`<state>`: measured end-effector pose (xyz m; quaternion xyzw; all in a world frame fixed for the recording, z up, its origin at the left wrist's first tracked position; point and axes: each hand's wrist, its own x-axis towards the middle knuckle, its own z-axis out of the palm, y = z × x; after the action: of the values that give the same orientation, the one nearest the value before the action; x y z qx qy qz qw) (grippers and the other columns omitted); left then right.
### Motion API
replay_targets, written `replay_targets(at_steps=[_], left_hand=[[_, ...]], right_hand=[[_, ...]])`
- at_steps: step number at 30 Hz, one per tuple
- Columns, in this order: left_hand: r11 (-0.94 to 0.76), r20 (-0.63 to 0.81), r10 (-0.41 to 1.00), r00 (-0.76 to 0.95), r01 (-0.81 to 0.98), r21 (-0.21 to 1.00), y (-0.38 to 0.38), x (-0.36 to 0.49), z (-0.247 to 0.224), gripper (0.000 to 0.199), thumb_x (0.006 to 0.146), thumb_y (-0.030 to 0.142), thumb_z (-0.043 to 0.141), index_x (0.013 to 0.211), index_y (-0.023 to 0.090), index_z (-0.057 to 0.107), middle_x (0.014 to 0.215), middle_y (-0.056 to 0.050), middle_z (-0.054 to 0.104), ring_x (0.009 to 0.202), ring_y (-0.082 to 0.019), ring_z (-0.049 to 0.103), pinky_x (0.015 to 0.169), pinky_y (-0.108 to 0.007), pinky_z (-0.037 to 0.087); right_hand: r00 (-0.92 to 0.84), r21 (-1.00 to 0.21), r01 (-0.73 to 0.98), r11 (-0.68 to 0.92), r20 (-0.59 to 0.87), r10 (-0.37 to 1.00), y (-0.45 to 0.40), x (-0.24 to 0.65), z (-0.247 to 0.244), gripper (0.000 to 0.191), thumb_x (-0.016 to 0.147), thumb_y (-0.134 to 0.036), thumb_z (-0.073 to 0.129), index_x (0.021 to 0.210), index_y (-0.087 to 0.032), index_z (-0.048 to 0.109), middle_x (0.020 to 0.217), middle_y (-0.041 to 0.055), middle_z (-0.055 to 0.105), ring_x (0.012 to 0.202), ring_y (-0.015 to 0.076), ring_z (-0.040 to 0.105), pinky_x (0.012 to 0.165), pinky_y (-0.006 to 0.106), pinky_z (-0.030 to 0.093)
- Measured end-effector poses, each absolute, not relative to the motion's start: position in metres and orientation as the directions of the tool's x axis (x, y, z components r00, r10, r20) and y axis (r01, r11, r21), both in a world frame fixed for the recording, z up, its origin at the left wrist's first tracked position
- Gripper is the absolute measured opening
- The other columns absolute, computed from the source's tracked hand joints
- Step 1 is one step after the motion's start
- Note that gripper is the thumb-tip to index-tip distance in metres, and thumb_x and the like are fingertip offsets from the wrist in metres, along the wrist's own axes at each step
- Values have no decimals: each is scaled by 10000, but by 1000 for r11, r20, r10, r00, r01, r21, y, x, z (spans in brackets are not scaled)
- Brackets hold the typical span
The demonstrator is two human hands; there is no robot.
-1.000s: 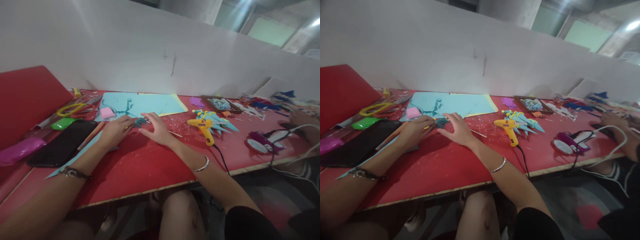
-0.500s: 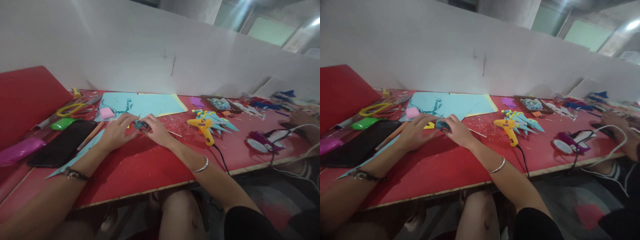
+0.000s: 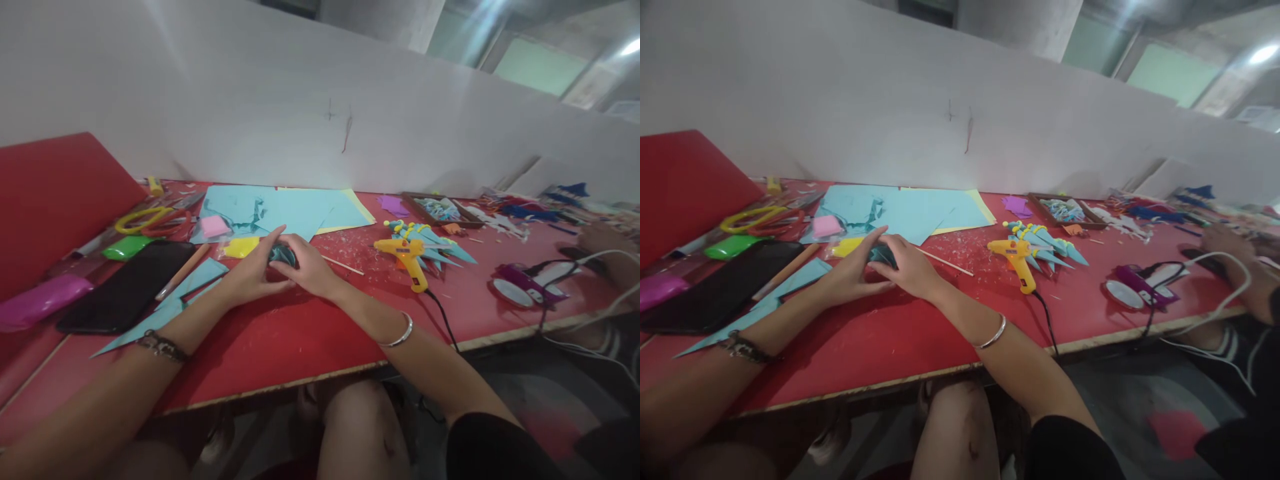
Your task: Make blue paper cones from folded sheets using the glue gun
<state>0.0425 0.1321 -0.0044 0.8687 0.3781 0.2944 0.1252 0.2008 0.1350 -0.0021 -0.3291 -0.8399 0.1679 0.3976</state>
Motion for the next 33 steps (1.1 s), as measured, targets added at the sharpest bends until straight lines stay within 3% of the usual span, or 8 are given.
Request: replay_targets(at_steps=[3, 9, 13, 18, 28, 33], left_hand=[[-687, 422, 727, 542, 560, 464, 133, 44, -7, 919, 678, 377, 616, 1385, 163, 70, 1307, -173, 396, 1154, -261, 454, 918, -365, 414], [-665, 412, 746, 523, 583, 466, 136, 39, -5, 810, 704, 256, 552, 1377, 156, 114, 1165, -155, 515, 867, -186, 582, 760, -319, 480], [-632, 401, 774, 490, 633, 448, 136, 35, -1, 755, 707, 270, 541, 1361, 166, 179, 1258, -154, 467, 1006, -228, 550, 832, -344, 456], [-618, 354, 786, 507, 654, 436, 136, 34, 2, 701, 697, 289, 548, 1325, 179, 255, 1307, -118, 442, 1115, -244, 493, 875, -340, 435], [-624, 322, 781, 535, 638, 452, 135, 34, -4, 796, 670, 289, 582, 1356, 166, 198, 1153, -132, 562, 960, -225, 581, 789, -318, 467], [-616, 308, 787, 534, 664, 424, 133, 36, -2, 775, 689, 283, 571, 1360, 176, 199, 1197, -143, 538, 982, -244, 580, 786, -335, 472]], right_hand=[[-477, -541, 433, 721, 541, 693, 134, 200, -1, 331, 804, -371, 504, 1059, -168, 448, 1045, 84, 540, 974, 185, 504, 848, 347, 419], [-515, -503, 430, 750, 545, 662, 129, 202, 3, 386, 764, -357, 542, 1086, -171, 438, 1004, 70, 469, 957, 174, 479, 872, 337, 435], [-521, -508, 400, 763, 558, 645, 130, 205, 2, 391, 754, -279, 541, 1113, -179, 424, 1100, 81, 387, 1049, 175, 450, 911, 333, 429], [-547, -518, 367, 772, 551, 630, 133, 206, 2, 401, 737, -326, 584, 1081, -199, 423, 1089, 71, 416, 1084, 194, 433, 940, 389, 407], [-618, -504, 440, 743, 430, 658, 131, 204, 4, 404, 760, -386, 562, 1076, -173, 428, 1128, 91, 499, 1031, 209, 488, 844, 362, 428], [-616, -470, 489, 735, 411, 672, 130, 203, 4, 367, 763, -362, 557, 1063, -182, 447, 1148, 90, 474, 1058, 221, 474, 833, 365, 432]])
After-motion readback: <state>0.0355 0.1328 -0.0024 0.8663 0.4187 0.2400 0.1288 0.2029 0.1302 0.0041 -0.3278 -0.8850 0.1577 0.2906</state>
